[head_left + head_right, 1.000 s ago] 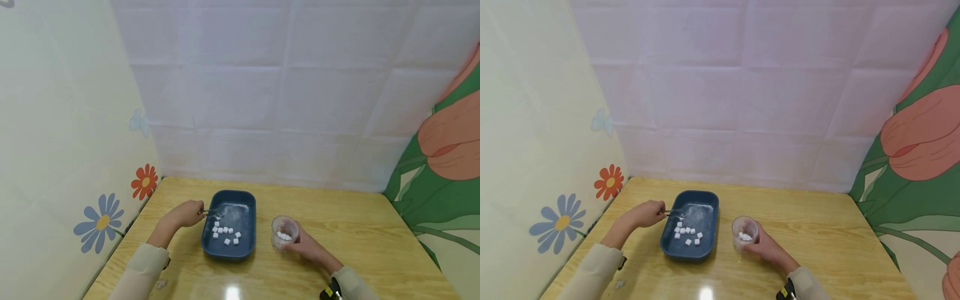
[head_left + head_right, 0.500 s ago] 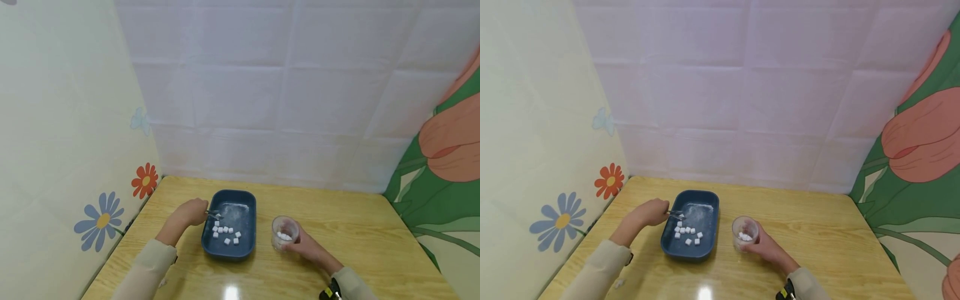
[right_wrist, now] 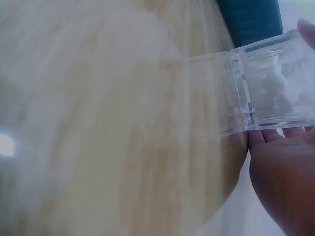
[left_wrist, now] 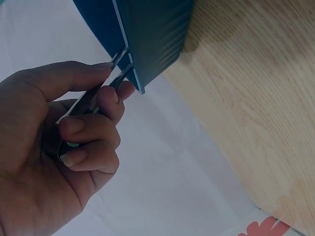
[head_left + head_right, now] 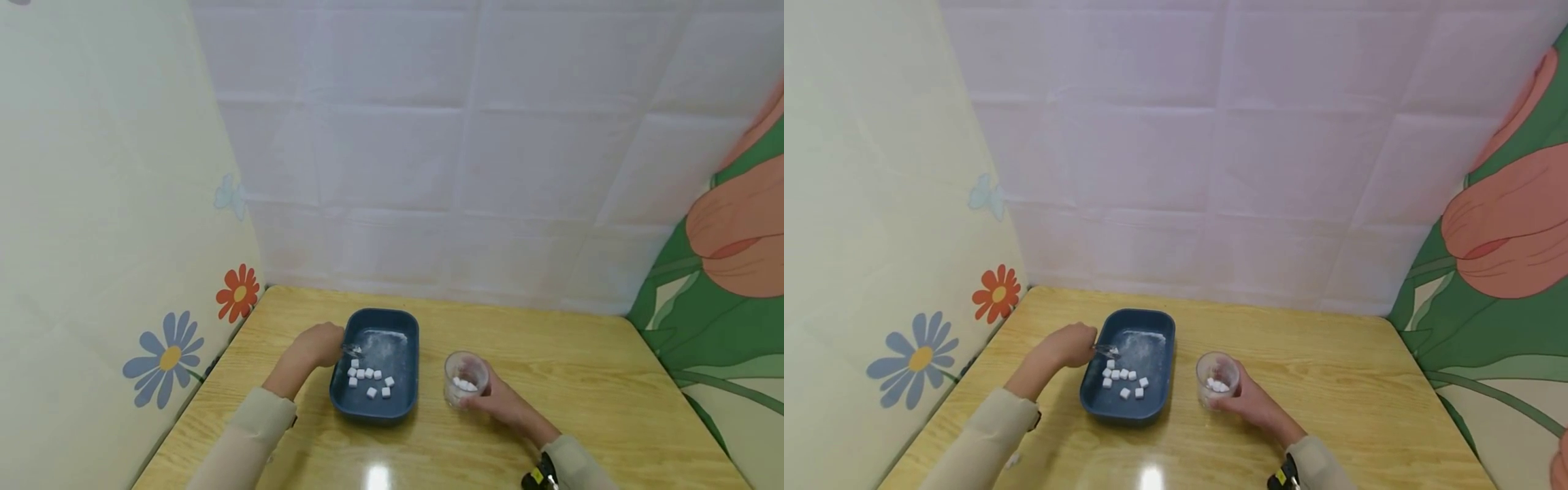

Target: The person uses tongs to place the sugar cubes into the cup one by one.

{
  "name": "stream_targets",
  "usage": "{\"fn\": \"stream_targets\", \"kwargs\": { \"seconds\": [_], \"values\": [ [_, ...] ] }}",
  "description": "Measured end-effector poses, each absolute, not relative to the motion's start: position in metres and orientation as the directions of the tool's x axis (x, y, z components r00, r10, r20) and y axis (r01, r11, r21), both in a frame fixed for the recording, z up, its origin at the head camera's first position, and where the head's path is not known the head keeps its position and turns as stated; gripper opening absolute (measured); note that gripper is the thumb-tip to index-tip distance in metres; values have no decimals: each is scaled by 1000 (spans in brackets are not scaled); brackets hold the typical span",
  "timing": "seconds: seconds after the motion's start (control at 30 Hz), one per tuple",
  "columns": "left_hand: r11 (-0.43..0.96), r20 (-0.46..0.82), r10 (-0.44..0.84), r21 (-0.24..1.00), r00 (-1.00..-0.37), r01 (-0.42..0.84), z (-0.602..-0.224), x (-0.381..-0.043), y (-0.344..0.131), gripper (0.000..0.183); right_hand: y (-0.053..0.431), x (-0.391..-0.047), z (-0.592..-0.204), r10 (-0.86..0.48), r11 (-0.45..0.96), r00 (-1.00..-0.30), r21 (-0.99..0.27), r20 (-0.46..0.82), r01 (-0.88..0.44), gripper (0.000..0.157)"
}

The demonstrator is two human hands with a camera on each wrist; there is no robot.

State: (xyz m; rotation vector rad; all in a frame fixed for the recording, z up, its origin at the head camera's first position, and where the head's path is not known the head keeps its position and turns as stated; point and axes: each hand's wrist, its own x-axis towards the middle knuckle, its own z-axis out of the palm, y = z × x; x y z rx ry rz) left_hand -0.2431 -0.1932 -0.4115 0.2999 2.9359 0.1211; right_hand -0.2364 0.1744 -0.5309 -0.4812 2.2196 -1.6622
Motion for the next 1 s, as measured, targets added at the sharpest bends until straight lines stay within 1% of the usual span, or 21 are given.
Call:
{"fn": "stream_targets", "kwargs": {
  "seconds": [0.27, 0.53, 0.83, 1.0],
  "values": [
    [984, -188, 173, 74, -967, 161, -413, -245, -188, 8, 175, -236, -529, -450, 260, -891, -963, -62, -64, 87],
    [987, -165, 160, 38, -973, 156, -410, -243, -181, 7, 176, -237, -529, -443, 272, -894, -961, -73, -56, 87],
    [987, -145, 159, 4, -977, 160, -415, -245, -173, 10, 178, -234, -528, -429, 286, -900, -957, -84, -47, 87],
    [986, -158, 168, 21, -973, 166, -416, -247, -173, 12, 178, -233, -526, -426, 290, -901, -956, -88, -44, 87]
  ]
}}
